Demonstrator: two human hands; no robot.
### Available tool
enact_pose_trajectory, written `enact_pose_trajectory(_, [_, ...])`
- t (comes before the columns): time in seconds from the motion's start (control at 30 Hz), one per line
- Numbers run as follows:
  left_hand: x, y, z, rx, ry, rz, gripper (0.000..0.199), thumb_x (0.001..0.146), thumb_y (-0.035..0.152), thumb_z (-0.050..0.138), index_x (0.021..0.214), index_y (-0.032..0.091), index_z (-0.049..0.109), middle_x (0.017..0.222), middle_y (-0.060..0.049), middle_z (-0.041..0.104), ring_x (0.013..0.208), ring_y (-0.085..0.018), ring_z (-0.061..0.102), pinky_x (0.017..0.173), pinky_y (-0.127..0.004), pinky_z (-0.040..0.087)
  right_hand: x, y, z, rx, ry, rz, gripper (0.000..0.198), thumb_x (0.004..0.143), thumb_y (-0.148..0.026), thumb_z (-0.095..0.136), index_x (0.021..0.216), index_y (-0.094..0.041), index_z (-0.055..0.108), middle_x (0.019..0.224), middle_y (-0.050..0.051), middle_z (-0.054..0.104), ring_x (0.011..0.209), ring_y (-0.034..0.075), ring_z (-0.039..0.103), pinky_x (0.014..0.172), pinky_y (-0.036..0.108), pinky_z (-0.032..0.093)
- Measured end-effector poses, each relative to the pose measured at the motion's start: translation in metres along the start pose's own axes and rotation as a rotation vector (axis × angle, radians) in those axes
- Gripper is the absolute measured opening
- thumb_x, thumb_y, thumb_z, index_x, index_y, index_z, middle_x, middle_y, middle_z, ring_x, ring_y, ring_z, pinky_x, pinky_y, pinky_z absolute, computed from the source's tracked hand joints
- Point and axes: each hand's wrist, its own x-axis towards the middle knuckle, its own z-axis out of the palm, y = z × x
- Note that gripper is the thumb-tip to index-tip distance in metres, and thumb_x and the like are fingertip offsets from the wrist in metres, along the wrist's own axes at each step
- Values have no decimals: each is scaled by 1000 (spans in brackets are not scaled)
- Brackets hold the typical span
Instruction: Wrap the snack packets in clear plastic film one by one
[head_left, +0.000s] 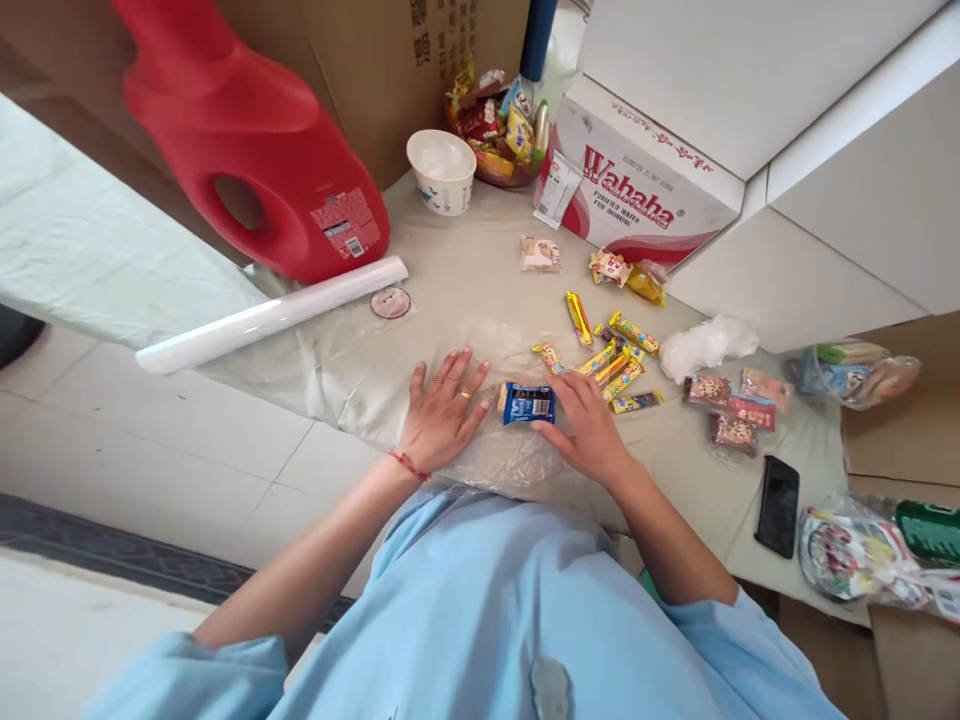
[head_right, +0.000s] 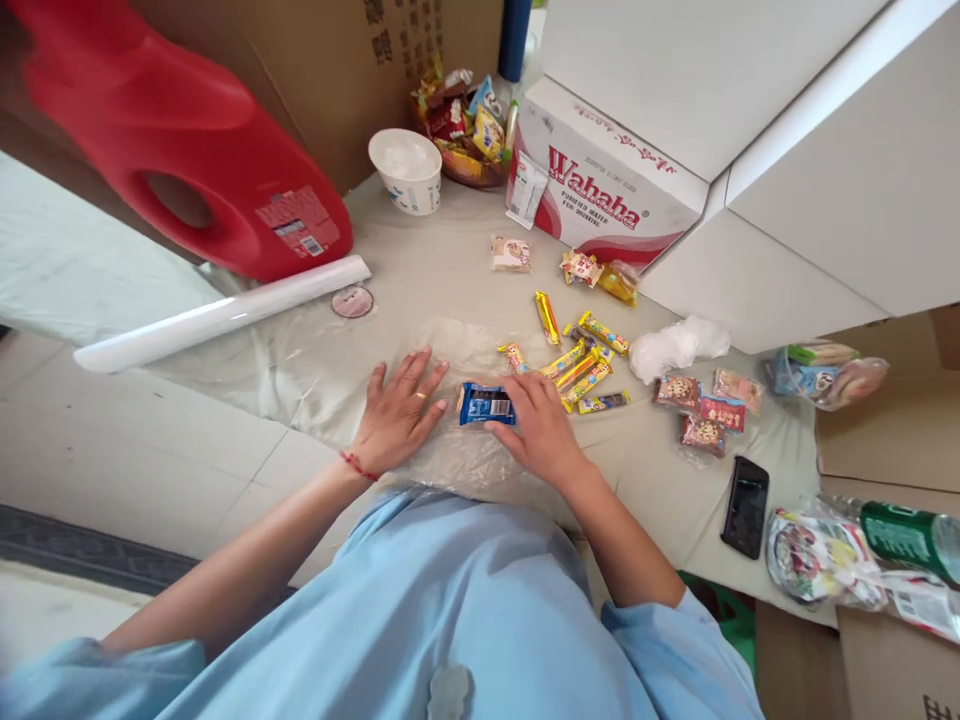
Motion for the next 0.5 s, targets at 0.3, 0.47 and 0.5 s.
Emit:
enact_pose_trajectory(0.3, [-58,-38,-30,-142,-171,535,57,97,48,57,150,27,53,165,-13,44,154,-31,39,130,-56,20,-114,12,19,57,-23,-39,40,95,-32,70,133,-22,63,130,15,65,125,31,53,104,53,55])
enact_pose_trajectory(0.47, [-66,-52,-23,-262,-138,580,25,100,24,57,120,28,71,143,-8,67,141,-24,57,126,-51,32,-116,14,29,99,102,-45,24,101,-14,54,118,-24,69,116,11,71,113,25,59,94,44,57])
enact_pose_trajectory(0.5, [-61,-52,-26,-323,-127,545,24,100,20,55,116,27,72,135,-6,73,136,-23,61,124,-49,37,-111,15,23,136,99,-53,24,101,-15,54,118,-24,69,113,10,71,109,24,60,93,43,57])
